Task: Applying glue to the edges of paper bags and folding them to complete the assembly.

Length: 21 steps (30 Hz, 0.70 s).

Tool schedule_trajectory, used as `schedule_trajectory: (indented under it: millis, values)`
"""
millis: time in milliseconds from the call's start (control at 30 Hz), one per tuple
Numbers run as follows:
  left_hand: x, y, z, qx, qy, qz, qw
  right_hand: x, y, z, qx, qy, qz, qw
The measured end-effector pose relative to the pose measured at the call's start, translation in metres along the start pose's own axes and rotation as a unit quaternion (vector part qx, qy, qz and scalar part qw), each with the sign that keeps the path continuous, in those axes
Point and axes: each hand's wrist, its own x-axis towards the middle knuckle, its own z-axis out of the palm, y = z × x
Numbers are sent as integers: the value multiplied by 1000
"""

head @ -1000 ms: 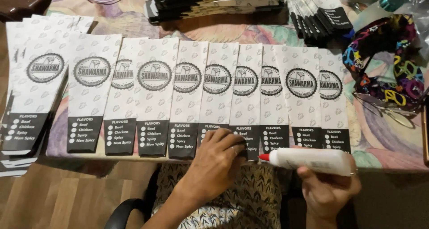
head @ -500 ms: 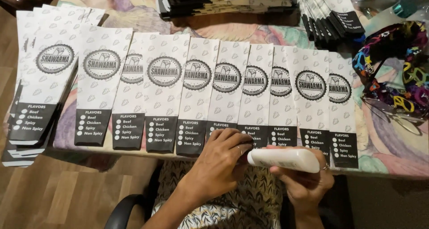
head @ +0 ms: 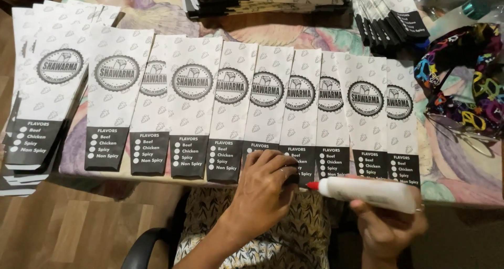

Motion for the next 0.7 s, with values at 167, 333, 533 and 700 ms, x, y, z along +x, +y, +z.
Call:
schedule_trajectory:
  millis: [167, 333, 533, 700]
  values:
    - [-3, -2, -1, -2, -14, -8, 1000, 11, -44, 34, 130, -69, 188, 971]
    - [-4, -3, -2, 1, -18, 0, 1000, 7, -42, 36, 85, -78, 177, 977]
    - [-7, -10, 3, 34, -34, 20, 999, 3, 1, 6, 129, 31, 232, 964]
    - [-7, -7, -12, 30, -9, 83, 996, 4, 8, 0, 151, 121, 175, 965]
